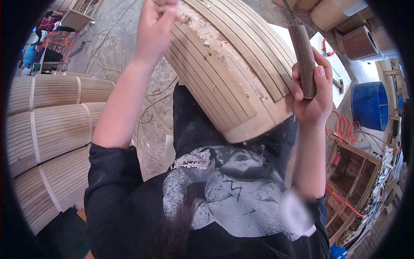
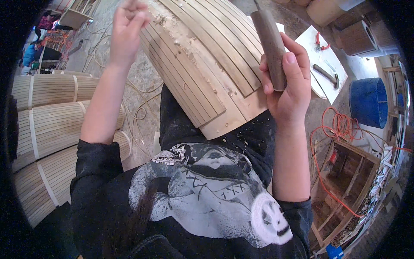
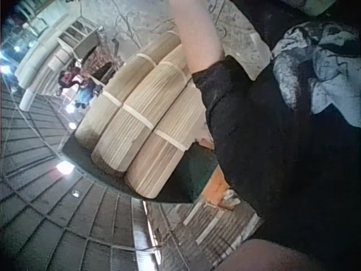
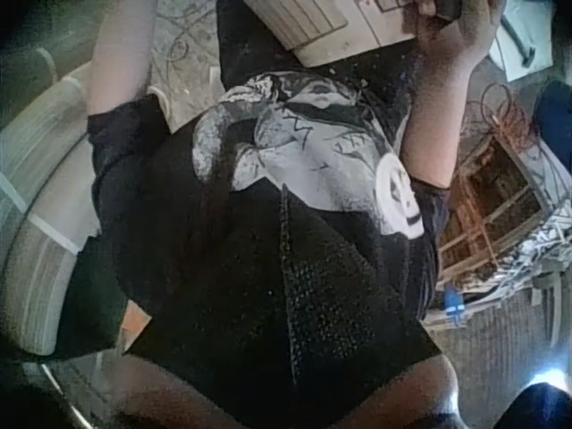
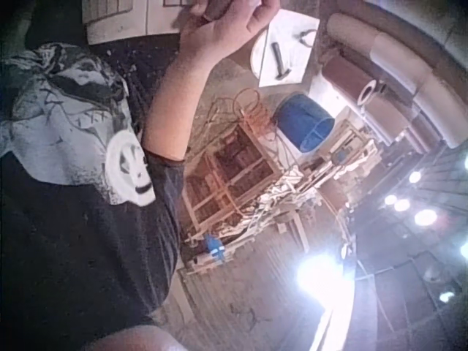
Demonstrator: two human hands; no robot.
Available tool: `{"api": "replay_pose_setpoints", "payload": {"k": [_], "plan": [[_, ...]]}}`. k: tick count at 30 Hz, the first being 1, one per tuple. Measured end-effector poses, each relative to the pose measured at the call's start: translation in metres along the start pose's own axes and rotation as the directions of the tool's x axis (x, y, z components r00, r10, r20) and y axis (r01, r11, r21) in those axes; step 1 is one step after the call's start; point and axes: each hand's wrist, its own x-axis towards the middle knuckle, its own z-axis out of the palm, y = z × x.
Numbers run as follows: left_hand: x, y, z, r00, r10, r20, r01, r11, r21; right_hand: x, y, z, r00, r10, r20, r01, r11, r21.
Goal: Carving a slot or joint into a curved wooden panel using a chisel and hammer.
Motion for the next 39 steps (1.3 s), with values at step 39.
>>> {"api": "replay_pose_setpoints", "payload": {"k": [39], "plan": [[0.16, 0.001, -0.007, 0.737, -0.673, 0.058, 0.445, 0.549, 0.708, -0.109, -0.034, 0.032, 0.987, 0.003, 0.159, 0.157, 0.129, -0.979]]}}
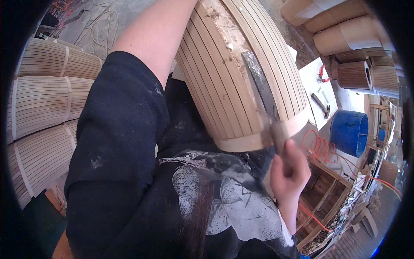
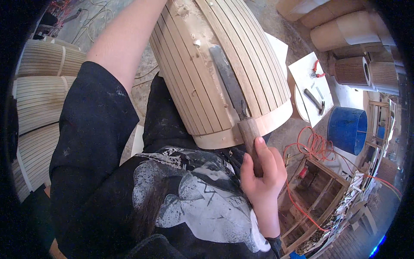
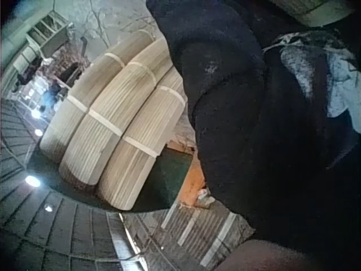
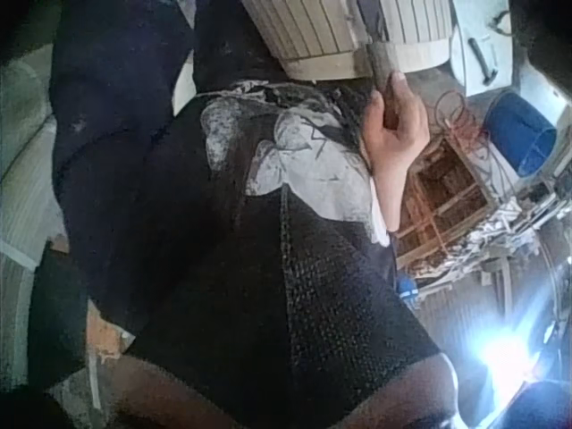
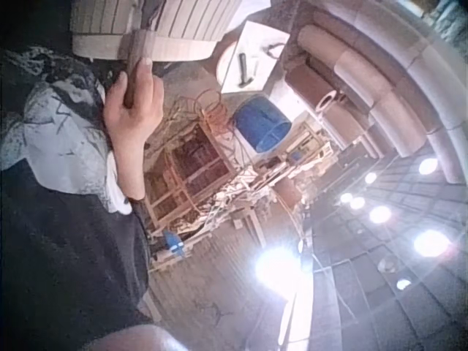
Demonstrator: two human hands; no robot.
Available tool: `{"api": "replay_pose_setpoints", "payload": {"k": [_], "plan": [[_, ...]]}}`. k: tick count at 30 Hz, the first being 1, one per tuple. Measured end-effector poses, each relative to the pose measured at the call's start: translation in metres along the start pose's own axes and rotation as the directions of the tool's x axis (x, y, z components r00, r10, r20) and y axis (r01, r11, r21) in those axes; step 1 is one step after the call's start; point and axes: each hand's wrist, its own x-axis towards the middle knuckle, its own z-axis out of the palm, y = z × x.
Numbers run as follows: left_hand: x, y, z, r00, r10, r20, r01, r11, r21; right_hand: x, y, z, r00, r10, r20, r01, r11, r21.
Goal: Carving a slot or joint into a curved wooden panel using a chisel and hammer.
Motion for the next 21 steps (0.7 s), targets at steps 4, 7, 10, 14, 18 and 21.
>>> {"api": "replay_pose_setpoints", "payload": {"k": [4, 7, 10, 14, 18, 21], "plan": [[-0.003, -0.001, 0.024, 0.94, 0.047, -0.339, 0.001, 0.99, 0.139, 0.0, 0.002, 0.004, 1.0, 0.004, -0.004, -0.004, 1.0, -0.022], [0.0, -0.001, 0.024, 0.937, 0.043, -0.348, 0.01, 0.989, 0.148, 0.002, 0.001, 0.013, 0.997, -0.059, -0.041, 0.057, 0.997, -0.045], [-0.001, -0.002, 0.023, 0.934, 0.052, -0.354, 0.008, 0.986, 0.165, 0.009, 0.003, 0.01, 0.985, -0.142, -0.099, 0.134, 0.988, -0.078], [0.009, -0.015, 0.019, 0.95, 0.073, -0.305, -0.027, 0.988, 0.152, 0.014, 0.008, 0.001, 0.991, -0.115, -0.063, 0.112, 0.992, -0.053], [0.005, -0.024, 0.012, 0.936, 0.085, -0.341, -0.037, 0.989, 0.144, 0.0, 0.001, -0.012, 0.994, -0.107, 0.008, 0.107, 0.985, -0.135], [-0.002, -0.014, -0.007, 0.995, 0.095, -0.006, -0.096, 0.992, -0.082, -0.022, 0.015, -0.02, 0.988, -0.152, -0.025, 0.146, 0.976, -0.16]]}}
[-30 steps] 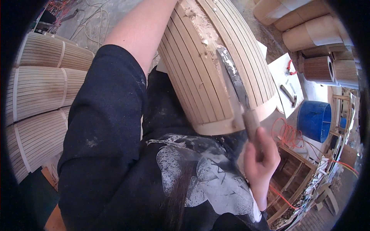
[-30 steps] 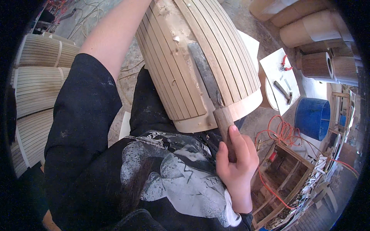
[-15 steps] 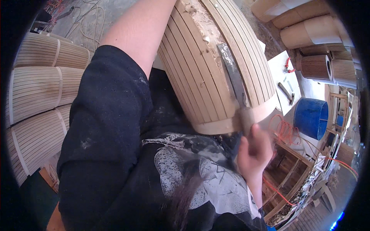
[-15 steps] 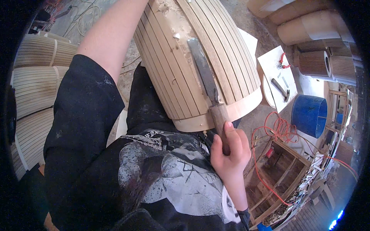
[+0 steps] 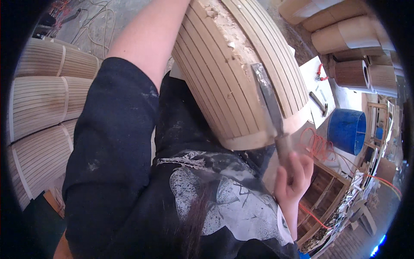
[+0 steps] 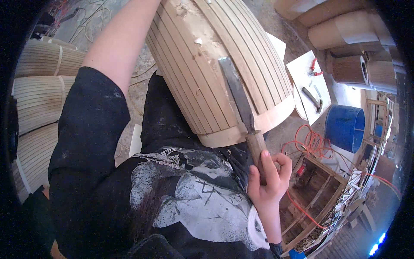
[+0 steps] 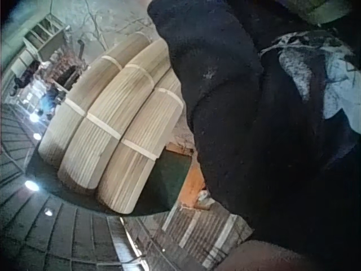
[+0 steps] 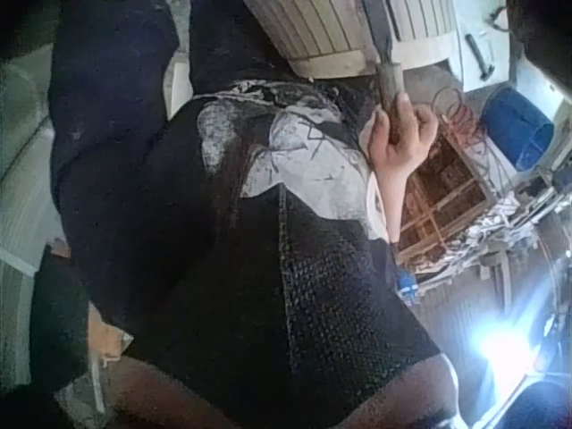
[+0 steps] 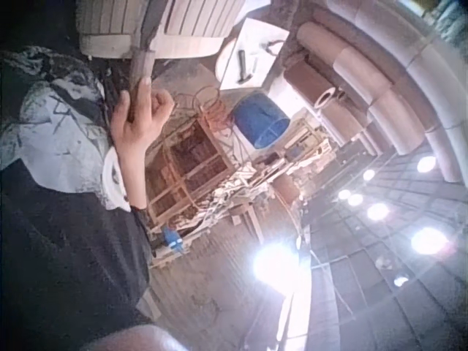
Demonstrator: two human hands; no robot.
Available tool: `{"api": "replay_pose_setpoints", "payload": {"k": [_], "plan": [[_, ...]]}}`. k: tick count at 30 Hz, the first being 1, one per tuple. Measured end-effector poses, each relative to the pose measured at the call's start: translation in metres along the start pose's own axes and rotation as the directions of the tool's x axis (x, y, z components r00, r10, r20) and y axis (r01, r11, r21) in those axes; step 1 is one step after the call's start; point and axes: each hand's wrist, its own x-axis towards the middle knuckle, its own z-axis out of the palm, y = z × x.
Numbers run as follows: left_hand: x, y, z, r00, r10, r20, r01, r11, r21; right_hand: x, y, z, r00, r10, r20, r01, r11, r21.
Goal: Carving a slot or joint into a curved wooden panel using a chisel and hammer.
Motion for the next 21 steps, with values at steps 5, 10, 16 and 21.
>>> {"api": "replay_pose_setpoints", "payload": {"k": [5, 10, 16, 21], "plan": [[0.021, -0.017, 0.027, 0.973, 0.019, -0.228, 0.024, 0.983, 0.183, 0.071, -0.026, 0.042, 0.998, -0.055, 0.021, 0.056, 0.996, -0.068], [-0.008, -0.002, -0.012, 0.992, -0.109, -0.062, 0.11, 0.994, -0.001, 0.058, -0.035, 0.002, 0.986, -0.096, 0.134, 0.103, 0.994, -0.042], [0.011, -0.006, 0.027, 0.939, 0.03, -0.343, 0.025, 0.988, 0.155, 0.042, -0.018, -0.006, 0.988, 0.003, 0.152, 0.005, 0.999, -0.051], [0.009, 0.002, 0.014, 0.963, -0.025, -0.269, 0.055, 0.993, 0.103, 0.036, -0.013, -0.008, 0.983, 0.047, 0.177, -0.039, 0.998, -0.049]]}}
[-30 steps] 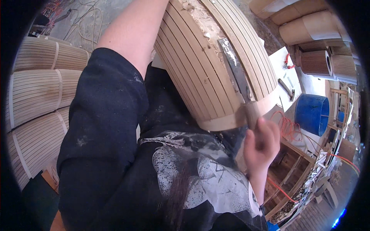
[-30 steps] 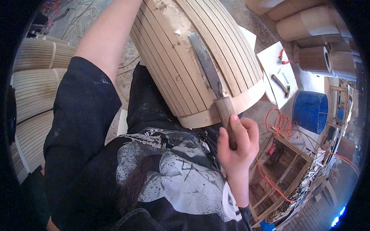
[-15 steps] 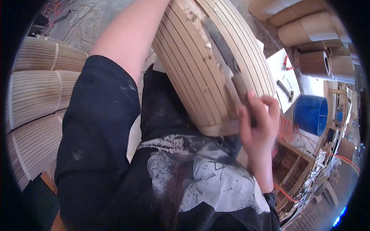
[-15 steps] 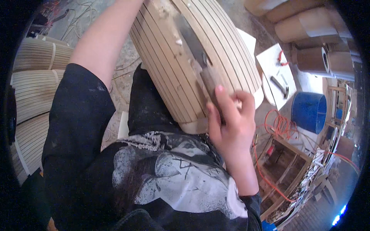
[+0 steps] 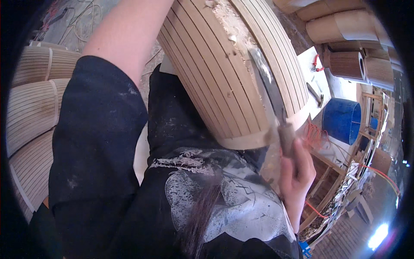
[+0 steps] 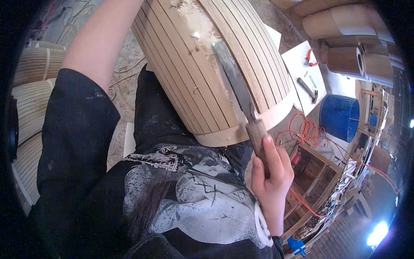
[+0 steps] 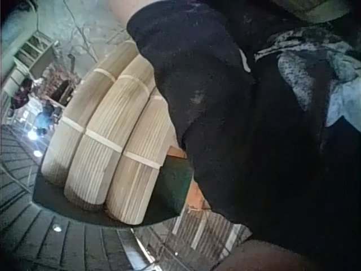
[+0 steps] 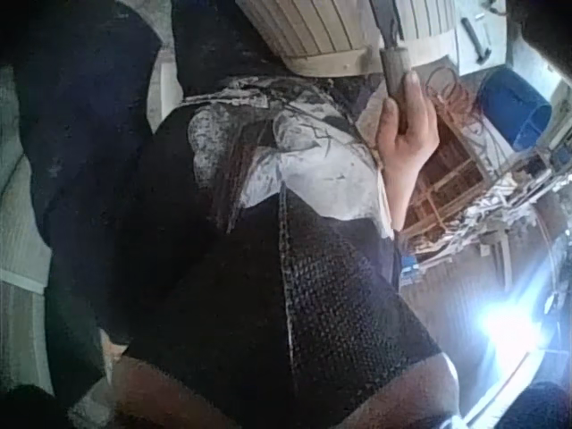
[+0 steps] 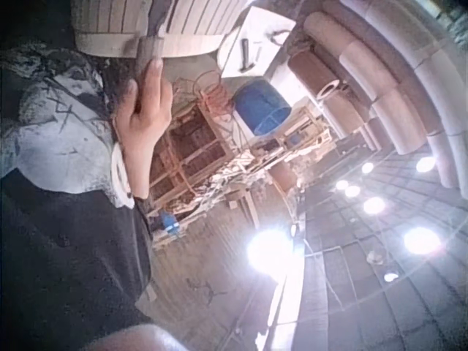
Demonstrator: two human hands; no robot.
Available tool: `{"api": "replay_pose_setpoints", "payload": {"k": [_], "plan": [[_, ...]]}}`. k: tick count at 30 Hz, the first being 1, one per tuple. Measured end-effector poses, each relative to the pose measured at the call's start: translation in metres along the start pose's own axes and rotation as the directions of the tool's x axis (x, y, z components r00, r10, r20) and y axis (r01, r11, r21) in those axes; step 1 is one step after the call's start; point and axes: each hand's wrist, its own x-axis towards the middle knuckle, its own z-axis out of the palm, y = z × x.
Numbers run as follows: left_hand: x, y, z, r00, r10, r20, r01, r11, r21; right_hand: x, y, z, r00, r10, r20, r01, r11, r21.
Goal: Carving a slot or joint into a curved wooden panel using a chisel and hammer.
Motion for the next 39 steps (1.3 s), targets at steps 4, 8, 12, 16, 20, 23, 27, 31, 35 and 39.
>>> {"api": "replay_pose_setpoints", "payload": {"k": [4, 8, 12, 16, 20, 23, 27, 31, 35, 39], "plan": [[0.015, 0.0, 0.005, 0.987, 0.009, 0.163, 0.002, 0.998, -0.066, -0.006, 0.009, 0.004, 0.999, -0.027, -0.022, 0.027, 1.0, 0.011], [0.015, -0.024, 0.025, 0.986, 0.09, -0.138, -0.077, 0.992, 0.099, 0.011, -0.003, 0.013, 0.998, -0.039, -0.042, 0.038, 0.999, -0.034], [0.045, -0.017, -0.019, 0.928, 0.044, 0.369, 0.013, 0.989, -0.15, -0.012, 0.018, 0.002, 0.997, -0.076, -0.02, 0.075, 0.997, -0.035], [-0.008, 0.006, 0.035, 0.996, 0.08, -0.03, -0.077, 0.993, 0.084, 0.056, -0.019, 0.031, 0.997, -0.077, -0.021, 0.073, 0.984, -0.16], [-0.001, -0.001, 0.027, 0.987, 0.049, -0.15, -0.047, 0.999, 0.02, 0.065, -0.025, 0.013, 0.997, -0.061, 0.056, 0.066, 0.994, -0.086], [-0.01, -0.001, 0.017, 0.992, 0.046, -0.117, -0.046, 0.999, 0.001, 0.017, -0.008, -0.01, 0.998, -0.057, 0.036, 0.057, 0.998, -0.01], [-0.013, -0.005, 0.016, 0.986, 0.024, -0.166, -0.026, 1.0, -0.013, -0.03, 0.01, -0.005, 0.986, 0.145, 0.077, -0.15, 0.986, 0.069], [0.025, -0.02, 0.023, 0.98, 0.073, -0.188, -0.064, 0.997, 0.051, -0.075, 0.025, 0.018, 0.962, 0.269, -0.034, -0.222, 0.853, 0.473], [0.041, -0.059, -0.022, 0.837, 0.129, 0.531, 0.252, 0.772, -0.584, -0.057, 0.016, 0.05, 0.939, 0.341, -0.045, -0.12, 0.448, 0.886], [0.037, -0.141, 0.04, 0.985, 0.123, 0.121, -0.016, 0.761, -0.648, 0.007, 0.0, 0.089, 0.95, 0.118, -0.29, 0.166, 0.596, 0.786]]}}
